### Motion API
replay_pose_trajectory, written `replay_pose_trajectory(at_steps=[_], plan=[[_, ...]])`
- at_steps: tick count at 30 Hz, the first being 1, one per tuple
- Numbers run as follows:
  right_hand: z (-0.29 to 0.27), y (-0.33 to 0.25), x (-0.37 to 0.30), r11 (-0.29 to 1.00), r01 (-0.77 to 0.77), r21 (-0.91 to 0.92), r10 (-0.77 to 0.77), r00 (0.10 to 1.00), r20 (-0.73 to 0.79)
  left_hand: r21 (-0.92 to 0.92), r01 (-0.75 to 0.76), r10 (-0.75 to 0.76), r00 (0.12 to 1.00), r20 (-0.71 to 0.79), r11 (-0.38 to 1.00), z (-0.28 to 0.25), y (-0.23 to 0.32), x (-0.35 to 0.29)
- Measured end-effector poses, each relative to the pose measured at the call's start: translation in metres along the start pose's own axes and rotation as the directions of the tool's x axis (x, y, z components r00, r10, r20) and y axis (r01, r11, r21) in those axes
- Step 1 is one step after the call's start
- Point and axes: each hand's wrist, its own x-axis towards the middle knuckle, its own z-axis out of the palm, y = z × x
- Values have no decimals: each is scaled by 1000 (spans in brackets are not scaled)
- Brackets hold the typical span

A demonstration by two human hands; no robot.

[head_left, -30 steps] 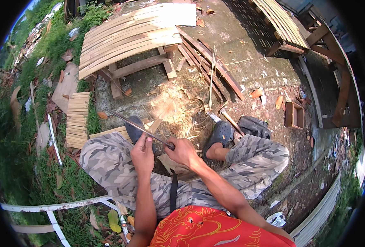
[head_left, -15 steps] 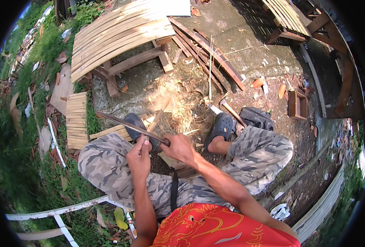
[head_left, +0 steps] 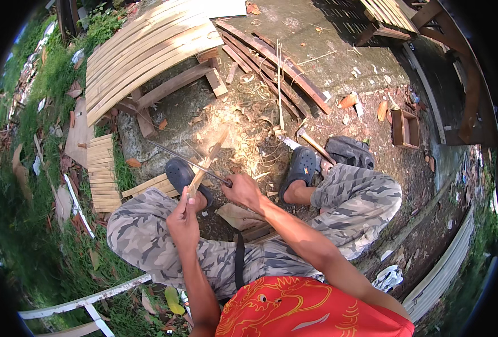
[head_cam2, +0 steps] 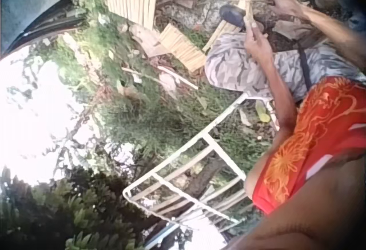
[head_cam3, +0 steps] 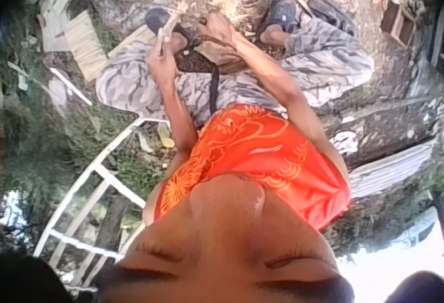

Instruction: The person sits on the ground and uses a knife to split thin wooden sticks into smaller pieces. They hold the wood with one hand and repeatedly strike it with the knife to separate the material, then place the split pieces aside.

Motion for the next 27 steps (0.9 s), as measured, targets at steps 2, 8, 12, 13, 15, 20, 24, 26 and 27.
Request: replay_pose_trajectory(at_steps=[2, 8, 12, 13, 15, 20, 24, 26, 27], plan=[[2, 2, 2, 989, 139, 43, -141, 989, 35, 13, -37, 37, 999, -15, 999, 0, 0, 2], [8, 31, 26, 999, 37, 17, -36, 999, -7, 92, 16, -19, 999, 27, 996, -6, 0, 3], [13, 60, 51, 992, 87, -94, -82, 995, 54, -1, 36, -36, 999, -34, 999, -7, -5, 7], [15, 66, 54, 983, 135, -129, -129, 990, 52, 0, -27, 27, 999, -37, 1000, -5, -8, 8], [15, 75, 62, 977, 114, -179, -107, 993, 50, 20, -123, 124, 991, -51, 992, -3, -12, 11], [12, 90, 84, 972, -52, -229, 79, 991, 110, -57, -27, 22, 997, -79, 998, -7, -16, 15], [19, 116, 96, 958, -18, -287, 43, 996, 80, -133, -73, 71, 997, -23, 988, -9, -16, 14], [18, 133, 102, 931, -206, -301, 230, 972, 43, -76, -58, 56, 998, -32, 995, -7, -15, 13], [16, 142, 104, 945, -178, -273, 205, 976, 73, -82, -73, 71, 997, -29, 994, -7, -14, 13]])
